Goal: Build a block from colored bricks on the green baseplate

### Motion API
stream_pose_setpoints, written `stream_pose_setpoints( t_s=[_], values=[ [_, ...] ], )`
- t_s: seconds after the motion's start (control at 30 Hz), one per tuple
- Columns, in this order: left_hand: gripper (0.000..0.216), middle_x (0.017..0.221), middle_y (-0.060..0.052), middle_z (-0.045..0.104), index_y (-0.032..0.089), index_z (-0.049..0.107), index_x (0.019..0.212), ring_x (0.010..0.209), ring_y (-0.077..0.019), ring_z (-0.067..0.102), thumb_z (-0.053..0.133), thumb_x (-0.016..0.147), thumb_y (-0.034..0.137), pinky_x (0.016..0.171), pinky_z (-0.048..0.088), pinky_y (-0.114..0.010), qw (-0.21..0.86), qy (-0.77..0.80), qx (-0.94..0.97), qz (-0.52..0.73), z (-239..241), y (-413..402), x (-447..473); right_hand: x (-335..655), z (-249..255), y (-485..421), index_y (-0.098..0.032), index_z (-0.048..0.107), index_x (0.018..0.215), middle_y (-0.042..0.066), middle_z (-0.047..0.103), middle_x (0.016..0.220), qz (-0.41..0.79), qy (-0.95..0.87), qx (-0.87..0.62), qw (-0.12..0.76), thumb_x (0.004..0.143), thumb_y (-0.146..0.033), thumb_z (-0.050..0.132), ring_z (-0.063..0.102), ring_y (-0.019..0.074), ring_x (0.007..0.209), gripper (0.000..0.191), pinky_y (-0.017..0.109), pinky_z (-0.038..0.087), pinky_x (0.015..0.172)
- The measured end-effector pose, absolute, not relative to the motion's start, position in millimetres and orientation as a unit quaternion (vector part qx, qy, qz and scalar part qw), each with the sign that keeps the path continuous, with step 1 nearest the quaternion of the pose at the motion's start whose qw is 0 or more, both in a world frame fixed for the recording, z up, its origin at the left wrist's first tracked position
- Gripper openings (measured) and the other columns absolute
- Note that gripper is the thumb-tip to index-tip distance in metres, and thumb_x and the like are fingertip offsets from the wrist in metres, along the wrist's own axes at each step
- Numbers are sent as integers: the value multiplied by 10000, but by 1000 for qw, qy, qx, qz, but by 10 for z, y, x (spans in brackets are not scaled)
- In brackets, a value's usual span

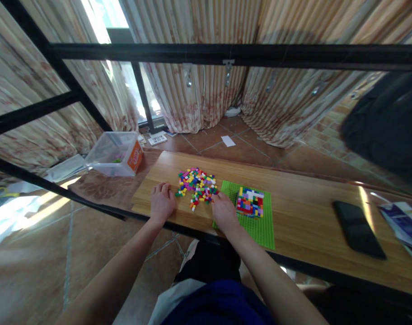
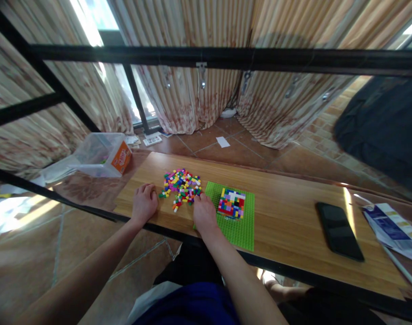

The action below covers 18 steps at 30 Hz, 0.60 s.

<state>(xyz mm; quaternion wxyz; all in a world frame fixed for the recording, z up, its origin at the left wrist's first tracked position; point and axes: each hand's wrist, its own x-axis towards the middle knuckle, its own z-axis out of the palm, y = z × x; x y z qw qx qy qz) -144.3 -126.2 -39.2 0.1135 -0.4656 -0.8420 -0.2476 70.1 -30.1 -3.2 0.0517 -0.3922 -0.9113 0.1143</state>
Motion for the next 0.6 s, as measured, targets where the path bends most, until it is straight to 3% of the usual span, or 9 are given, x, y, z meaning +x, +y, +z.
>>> stream_pose_setpoints(
  t_s=[0.17,0.33,0.43,0.6],
  values=[
    [291,1166,-170,649,138,646,1073,1133,-326,569,437,877,190,1008,442,-478,113,-845,-461,-248,-394,-1260,-1439,834,12,-376,-173,677,1002,115,690,1000,207,-875,-405,165,890,-118,455,620,220,971,255,334,464,894],
    [292,1166,-160,646,144,646,1073,1137,-317,571,434,878,195,1021,437,-474,108,-845,-456,-256,-395,-1264,-1437,1101,37,-375,-196,693,905,41,713,834,549,-645,-405,345,798,-281,606,664,181,750,162,320,533,716],
    [296,1166,-162,645,140,644,1080,1131,-322,571,439,877,204,1020,439,-477,111,-843,-459,-258,-399,-1267,-1441,1311,99,-327,-211,712,931,8,721,790,717,-430,-400,376,728,-323,731,687,156,709,233,289,571,671],
    [294,1158,-162,648,144,645,1072,1119,-324,571,437,876,210,1020,439,-485,115,-840,-463,-259,-404,-1266,-1448,1550,242,-232,-220,739,911,10,745,879,767,-329,-376,402,713,-290,806,715,135,801,220,265,614,779]
  ],
)
